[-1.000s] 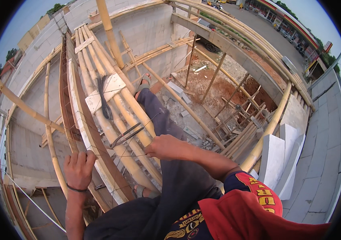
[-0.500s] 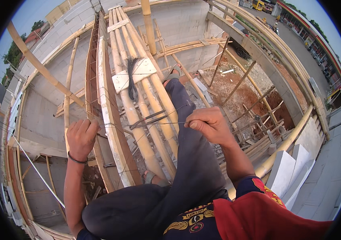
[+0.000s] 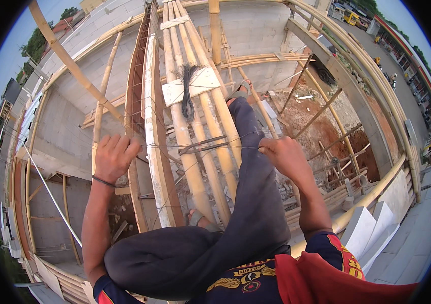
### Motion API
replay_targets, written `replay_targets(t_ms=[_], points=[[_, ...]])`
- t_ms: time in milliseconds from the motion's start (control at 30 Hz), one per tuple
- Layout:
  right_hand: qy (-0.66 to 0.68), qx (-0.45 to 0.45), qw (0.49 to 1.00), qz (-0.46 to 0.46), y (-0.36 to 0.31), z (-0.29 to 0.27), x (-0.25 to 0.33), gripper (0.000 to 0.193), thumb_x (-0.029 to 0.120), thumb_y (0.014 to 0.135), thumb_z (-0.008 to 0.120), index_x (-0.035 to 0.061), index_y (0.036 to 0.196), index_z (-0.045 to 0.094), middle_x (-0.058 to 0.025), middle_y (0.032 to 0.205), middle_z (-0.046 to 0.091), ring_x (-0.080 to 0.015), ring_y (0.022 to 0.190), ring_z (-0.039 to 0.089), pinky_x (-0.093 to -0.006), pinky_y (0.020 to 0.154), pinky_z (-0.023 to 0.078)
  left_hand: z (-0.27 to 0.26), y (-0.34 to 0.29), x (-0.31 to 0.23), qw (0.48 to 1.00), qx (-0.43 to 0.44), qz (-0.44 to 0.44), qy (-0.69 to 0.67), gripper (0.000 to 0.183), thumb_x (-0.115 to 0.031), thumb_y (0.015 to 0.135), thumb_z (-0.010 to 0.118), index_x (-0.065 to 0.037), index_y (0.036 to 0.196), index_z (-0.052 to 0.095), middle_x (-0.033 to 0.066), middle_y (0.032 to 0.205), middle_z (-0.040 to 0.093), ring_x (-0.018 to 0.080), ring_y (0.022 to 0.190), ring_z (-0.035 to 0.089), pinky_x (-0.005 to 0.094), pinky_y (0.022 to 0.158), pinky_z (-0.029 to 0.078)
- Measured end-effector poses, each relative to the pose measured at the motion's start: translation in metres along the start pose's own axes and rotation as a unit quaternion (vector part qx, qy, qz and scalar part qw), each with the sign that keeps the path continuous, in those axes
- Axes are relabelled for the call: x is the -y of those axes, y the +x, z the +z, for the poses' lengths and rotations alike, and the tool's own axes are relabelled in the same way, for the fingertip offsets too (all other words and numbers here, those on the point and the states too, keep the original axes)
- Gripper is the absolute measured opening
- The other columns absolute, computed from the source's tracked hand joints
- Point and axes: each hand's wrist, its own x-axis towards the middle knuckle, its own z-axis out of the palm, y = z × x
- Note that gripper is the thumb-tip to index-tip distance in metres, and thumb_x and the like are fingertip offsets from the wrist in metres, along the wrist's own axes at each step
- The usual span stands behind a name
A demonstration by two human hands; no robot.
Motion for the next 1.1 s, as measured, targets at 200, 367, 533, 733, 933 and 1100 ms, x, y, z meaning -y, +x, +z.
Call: replay_targets(t_ms=[200, 367, 533, 733, 933, 1100], points=[[0.376, 0.197, 0.887, -0.180, -0.011, -0.019, -0.046, 0.024, 0.028, 0.091, 0.069, 0.0044, 0.090, 0.069, -0.0111, 0.073, 0.068, -0.0226, 0.066, 0.065, -0.0371, 0.060, 0.047, 0.010, -0.021, 0.018, 0.998, -0.018, -0.060, -0.021, 0.021, -0.019, 0.074, 0.072, -0.009, 0.078, 0.054, 0.0034, 0.069, 0.045, 0.0203, 0.065, 0.050, 0.0356, 0.056, 0.038], [0.530, -0.013, 0.847, -0.031, -0.020, -0.020, -0.062, 0.027, 0.029, 0.094, 0.066, 0.0026, 0.092, 0.069, -0.0067, 0.071, 0.066, -0.0155, 0.069, 0.065, -0.0336, 0.060, 0.046, 0.015, -0.037, 0.031, 0.996, -0.013, -0.082, 0.014, 0.018, -0.018, 0.075, 0.071, -0.010, 0.080, 0.055, 0.0032, 0.070, 0.047, 0.0206, 0.065, 0.050, 0.0355, 0.056, 0.038], [0.067, -0.111, 0.989, 0.065, -0.015, 0.000, -0.050, 0.026, 0.028, 0.094, 0.065, 0.0026, 0.091, 0.068, -0.0047, 0.065, 0.060, -0.0141, 0.062, 0.057, -0.0300, 0.057, 0.043, 0.016, -0.047, 0.036, 0.994, -0.006, -0.095, 0.052, 0.016, -0.018, 0.077, 0.070, -0.010, 0.083, 0.057, 0.0026, 0.073, 0.048, 0.0197, 0.069, 0.051, 0.0356, 0.060, 0.039], [0.306, 0.333, 0.878, -0.159, -0.025, -0.008, -0.053, 0.027, 0.028, 0.095, 0.064, 0.0012, 0.089, 0.064, -0.0021, 0.064, 0.056, -0.0134, 0.058, 0.051, -0.0277, 0.055, 0.040, 0.010, -0.072, 0.071, 0.985, -0.005, -0.127, 0.119, 0.018, -0.018, 0.084, 0.065, -0.010, 0.100, 0.061, 0.0018, 0.089, 0.058, 0.0199, 0.077, 0.052, 0.0354, 0.066, 0.038], [0.528, -0.039, 0.848, 0.032, -0.021, -0.005, -0.064, 0.026, 0.026, 0.095, 0.065, 0.0013, 0.088, 0.064, -0.0022, 0.066, 0.058, -0.0141, 0.059, 0.053, -0.0287, 0.055, 0.040, 0.006, -0.096, 0.087, 0.972, -0.012, -0.179, 0.149, 0.022, -0.009, 0.083, 0.065, -0.009, 0.104, 0.062, 0.0022, 0.103, 0.064, 0.0189, 0.085, 0.057, 0.0343, 0.073, 0.040], [0.027, 0.155, 0.986, -0.047, -0.022, 0.003, -0.051, 0.022, 0.020, 0.097, 0.061, 0.0011, 0.087, 0.064, -0.0055, 0.074, 0.067, -0.0221, 0.069, 0.065, -0.0364, 0.064, 0.047, 0.003, -0.103, 0.100, 0.962, -0.018, -0.187, 0.198, 0.023, -0.010, 0.083, 0.066, -0.010, 0.105, 0.061, 0.0001, 0.104, 0.064, 0.0185, 0.088, 0.057, 0.0341, 0.077, 0.041]])
